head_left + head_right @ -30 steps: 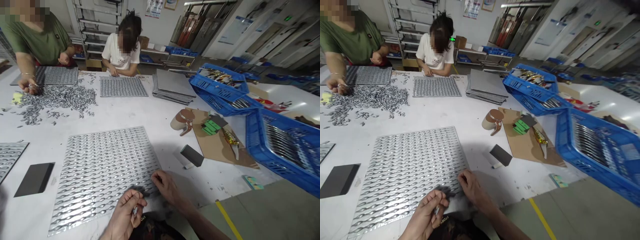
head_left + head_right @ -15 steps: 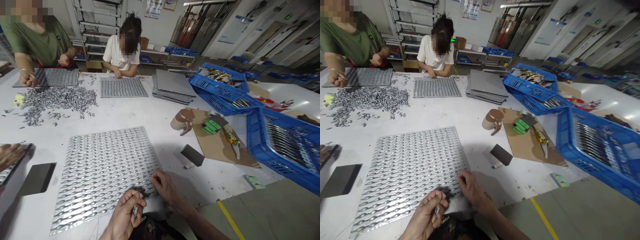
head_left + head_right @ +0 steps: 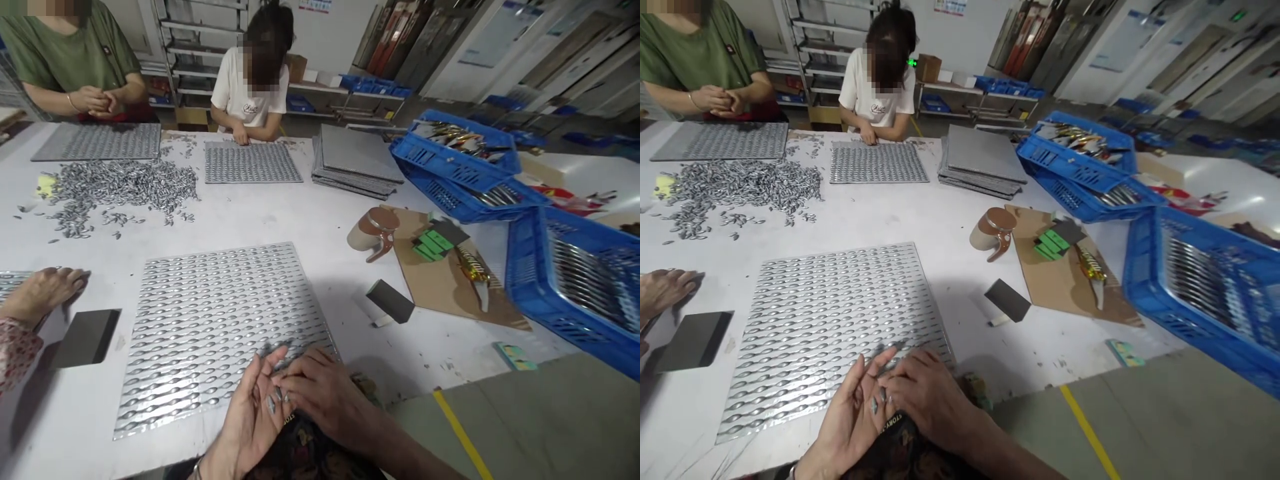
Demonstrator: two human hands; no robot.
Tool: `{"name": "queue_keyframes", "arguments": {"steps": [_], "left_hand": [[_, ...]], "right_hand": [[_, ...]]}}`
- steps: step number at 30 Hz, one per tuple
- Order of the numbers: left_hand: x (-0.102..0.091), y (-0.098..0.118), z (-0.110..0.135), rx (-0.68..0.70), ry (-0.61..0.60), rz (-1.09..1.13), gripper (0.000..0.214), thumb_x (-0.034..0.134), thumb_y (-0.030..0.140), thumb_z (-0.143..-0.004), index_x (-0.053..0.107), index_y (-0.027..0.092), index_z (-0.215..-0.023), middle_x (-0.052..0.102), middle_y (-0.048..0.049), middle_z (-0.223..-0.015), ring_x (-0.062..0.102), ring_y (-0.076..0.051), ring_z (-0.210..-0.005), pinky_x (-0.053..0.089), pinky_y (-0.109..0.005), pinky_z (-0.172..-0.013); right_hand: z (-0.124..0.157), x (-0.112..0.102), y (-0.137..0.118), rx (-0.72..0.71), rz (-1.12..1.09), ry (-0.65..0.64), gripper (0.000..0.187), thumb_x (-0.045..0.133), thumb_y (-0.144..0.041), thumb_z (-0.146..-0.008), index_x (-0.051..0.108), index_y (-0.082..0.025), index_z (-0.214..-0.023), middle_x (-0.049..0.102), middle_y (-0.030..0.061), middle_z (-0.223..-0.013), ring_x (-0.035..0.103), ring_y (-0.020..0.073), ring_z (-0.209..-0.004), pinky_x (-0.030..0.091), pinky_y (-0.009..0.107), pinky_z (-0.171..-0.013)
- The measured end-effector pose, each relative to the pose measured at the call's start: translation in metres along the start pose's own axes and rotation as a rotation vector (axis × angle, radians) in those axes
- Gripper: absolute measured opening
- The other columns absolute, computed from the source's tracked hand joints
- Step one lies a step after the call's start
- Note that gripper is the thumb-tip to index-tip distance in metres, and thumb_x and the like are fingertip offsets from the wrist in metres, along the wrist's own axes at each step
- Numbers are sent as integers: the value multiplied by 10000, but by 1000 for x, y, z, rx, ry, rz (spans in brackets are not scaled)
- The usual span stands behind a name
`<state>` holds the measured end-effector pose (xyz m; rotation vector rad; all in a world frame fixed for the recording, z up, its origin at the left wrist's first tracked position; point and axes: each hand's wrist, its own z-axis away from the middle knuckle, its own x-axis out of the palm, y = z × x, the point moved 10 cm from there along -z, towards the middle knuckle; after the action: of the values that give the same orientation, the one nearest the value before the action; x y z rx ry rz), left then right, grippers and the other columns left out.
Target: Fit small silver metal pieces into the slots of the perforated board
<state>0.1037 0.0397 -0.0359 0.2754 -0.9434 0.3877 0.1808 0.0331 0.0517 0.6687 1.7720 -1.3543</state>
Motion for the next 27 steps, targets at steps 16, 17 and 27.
{"name": "queue_keyframes", "arguments": {"steps": [16, 17, 27], "left_hand": [[-13, -17, -1, -90, 35, -383, 310, 798, 376, -869, 761, 77, -937, 753, -143, -889, 718, -195, -744, 581, -285, -666], [-15, -15, -1, -78, 43, -390, 310, 795, 379, -872, 764, 78, -939, 756, -142, -886, 717, -192, -742, 583, -283, -663], [-18, -6, -1, -40, 95, -394, 317, 853, 383, -815, 773, 89, -901, 768, -127, -840, 705, -177, -699, 572, -262, -628]], "right_hand": [[43, 5, 110, 570, -316, 185, 158, 563, -309, -976, 691, -227, -934, 757, 37, -888, 701, 224, -806, 527, 335, -752], [43, 9, 116, 590, -333, 175, 161, 577, -317, -963, 707, -225, -936, 768, 37, -888, 707, 230, -809, 532, 344, -759], [27, 18, 111, 397, -189, 256, 171, 528, -220, -968, 656, -211, -855, 697, 68, -886, 667, 231, -863, 549, 366, -815]]}}
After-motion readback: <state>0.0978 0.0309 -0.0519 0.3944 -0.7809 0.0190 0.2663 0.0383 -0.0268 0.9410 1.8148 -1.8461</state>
